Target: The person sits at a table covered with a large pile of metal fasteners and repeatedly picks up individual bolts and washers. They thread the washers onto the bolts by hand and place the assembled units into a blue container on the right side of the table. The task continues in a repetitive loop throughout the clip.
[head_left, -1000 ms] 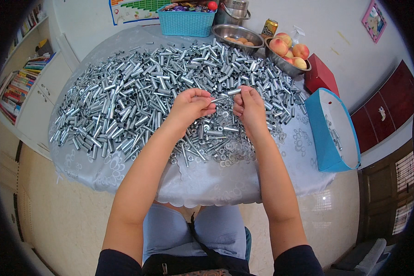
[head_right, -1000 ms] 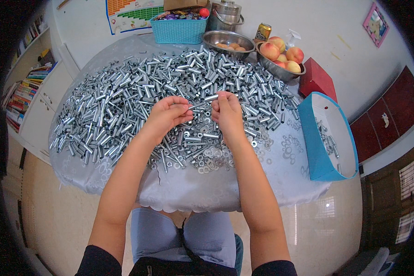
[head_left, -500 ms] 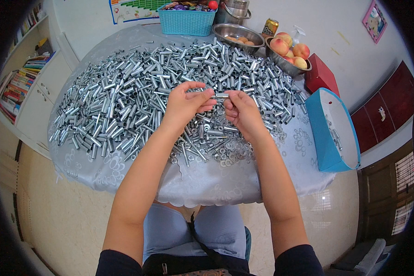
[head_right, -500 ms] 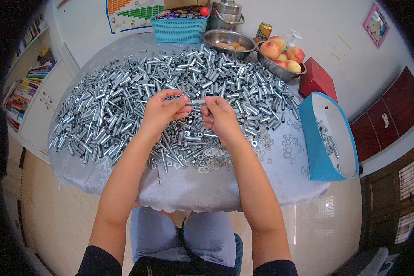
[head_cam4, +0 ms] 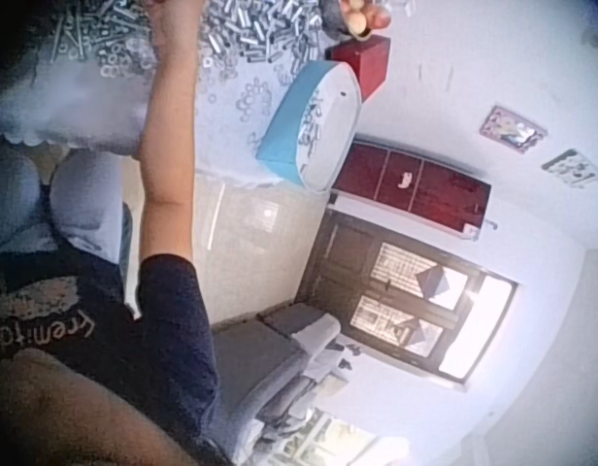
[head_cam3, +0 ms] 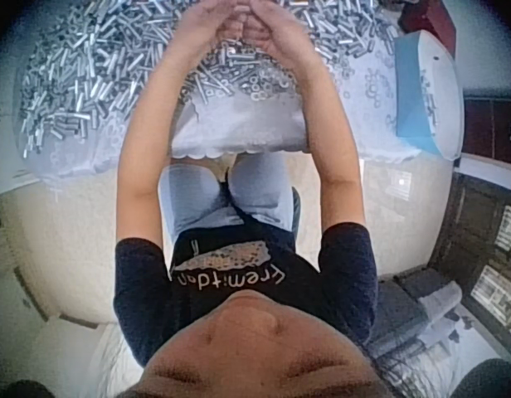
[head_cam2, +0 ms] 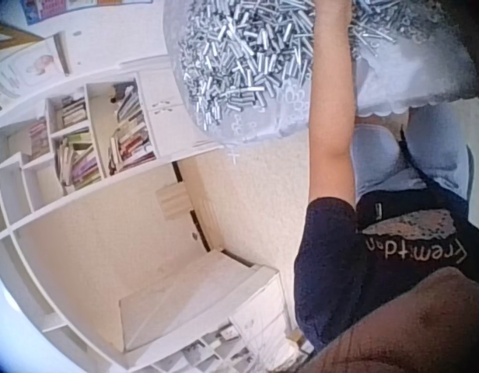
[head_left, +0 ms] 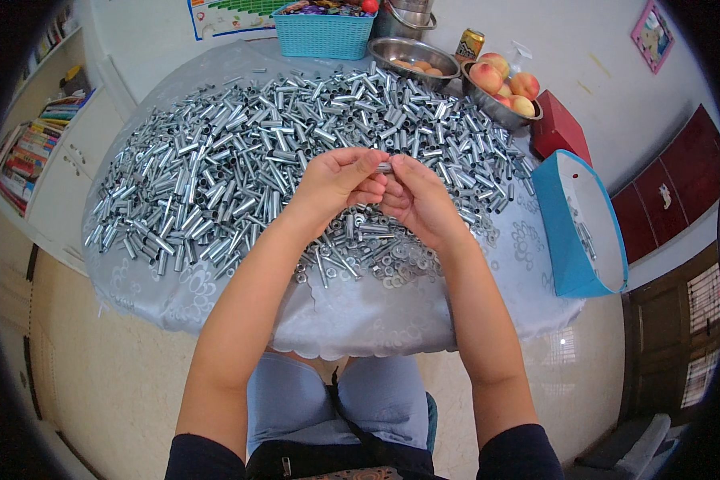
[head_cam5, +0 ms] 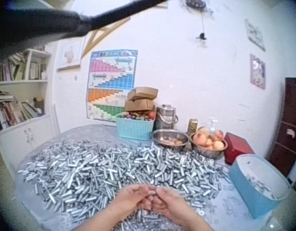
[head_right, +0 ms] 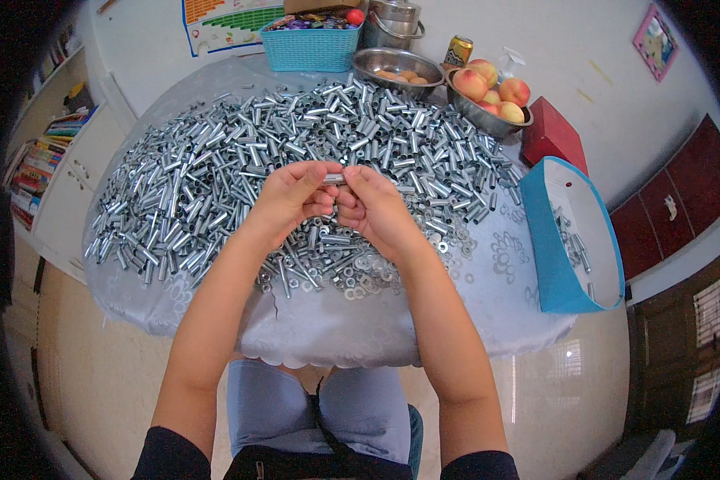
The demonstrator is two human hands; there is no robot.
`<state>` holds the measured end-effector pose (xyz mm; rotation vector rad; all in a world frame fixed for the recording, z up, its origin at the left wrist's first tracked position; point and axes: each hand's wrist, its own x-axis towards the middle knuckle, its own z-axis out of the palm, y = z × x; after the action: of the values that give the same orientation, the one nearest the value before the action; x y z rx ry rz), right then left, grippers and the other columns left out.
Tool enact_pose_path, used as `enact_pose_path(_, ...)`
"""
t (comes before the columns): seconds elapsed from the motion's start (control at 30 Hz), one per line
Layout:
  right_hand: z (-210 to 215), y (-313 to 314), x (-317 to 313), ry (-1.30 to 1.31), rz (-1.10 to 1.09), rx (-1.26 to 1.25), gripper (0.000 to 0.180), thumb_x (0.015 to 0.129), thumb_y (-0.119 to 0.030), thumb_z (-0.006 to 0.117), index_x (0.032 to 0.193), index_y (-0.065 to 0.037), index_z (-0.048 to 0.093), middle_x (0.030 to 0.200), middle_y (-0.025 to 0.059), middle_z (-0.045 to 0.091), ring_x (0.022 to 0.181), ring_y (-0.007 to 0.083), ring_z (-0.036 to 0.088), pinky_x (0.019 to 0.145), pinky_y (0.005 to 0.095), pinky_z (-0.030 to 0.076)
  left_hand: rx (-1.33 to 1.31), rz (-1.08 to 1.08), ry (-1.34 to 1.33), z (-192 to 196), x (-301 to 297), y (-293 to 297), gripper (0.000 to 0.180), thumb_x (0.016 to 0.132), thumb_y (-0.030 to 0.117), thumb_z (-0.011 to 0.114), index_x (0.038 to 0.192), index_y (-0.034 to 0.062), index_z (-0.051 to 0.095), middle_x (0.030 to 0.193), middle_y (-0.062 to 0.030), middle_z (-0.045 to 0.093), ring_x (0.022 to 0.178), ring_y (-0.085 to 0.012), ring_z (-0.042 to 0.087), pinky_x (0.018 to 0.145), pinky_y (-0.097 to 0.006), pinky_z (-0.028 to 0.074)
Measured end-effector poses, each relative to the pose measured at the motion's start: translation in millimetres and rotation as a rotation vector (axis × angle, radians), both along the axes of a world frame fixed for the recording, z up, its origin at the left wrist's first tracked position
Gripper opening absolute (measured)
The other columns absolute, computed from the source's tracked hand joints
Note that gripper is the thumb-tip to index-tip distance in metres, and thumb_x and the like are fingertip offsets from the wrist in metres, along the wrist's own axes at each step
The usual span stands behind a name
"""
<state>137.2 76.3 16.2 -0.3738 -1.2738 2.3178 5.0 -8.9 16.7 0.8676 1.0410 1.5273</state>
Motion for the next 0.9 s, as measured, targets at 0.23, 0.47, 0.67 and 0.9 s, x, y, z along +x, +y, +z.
enact_pose_path(0.23,-6.8,15.5,5.3,0.144,0.054,-0.079,0.026,0.092,-0.031,0.039,0.090,-0.005,0.044,0.069,0.0007,0.044,0.058,0.0090,0.038,0.054,0.0227,0.033,0.078,0.061,-0.030,1.1,6.6,2.5,0.030,0.084,0.023,0.057,0.104,0.0001,0.056,0.082,-0.0038,0.060,0.069,-0.0087,0.058,0.067,-0.022,0.051)
enact_pose_path(0.47,-6.5,21.3,4.9,0.110,-0.243,-0.198,0.050,0.090,-0.043,0.037,0.111,0.003,0.040,0.098,0.0138,0.051,0.083,0.0182,0.048,0.074,0.0296,0.039,-0.067,0.098,0.086,-9.0,3.8,5.8,0.025,0.084,0.017,0.057,0.101,-0.0016,0.057,0.080,-0.0052,0.061,0.068,-0.0102,0.059,0.065,-0.021,0.051)
enact_pose_path(0.67,-3.6,14.9,3.1,0.100,-0.218,-0.150,0.058,0.090,-0.045,0.035,0.115,0.007,0.036,0.108,0.0189,0.049,0.100,0.0243,0.048,0.087,0.0340,0.037,-0.111,0.084,0.164,-13.3,4.3,7.8,0.023,0.084,0.016,0.056,0.099,-0.0013,0.059,0.082,-0.0075,0.062,0.067,-0.0118,0.061,0.061,-0.022,0.051)
enact_pose_path(0.9,-2.2,5.0,-2.5,0.000,-0.232,0.126,0.055,0.093,-0.041,0.027,0.118,0.007,0.036,0.116,0.0193,0.047,0.109,0.0240,0.045,0.094,0.0340,0.034,-0.121,0.125,0.195,-13.8,2.9,6.5,0.023,0.084,0.016,0.056,0.098,-0.0024,0.059,0.083,-0.0086,0.062,0.069,-0.0129,0.062,0.062,-0.022,0.052)
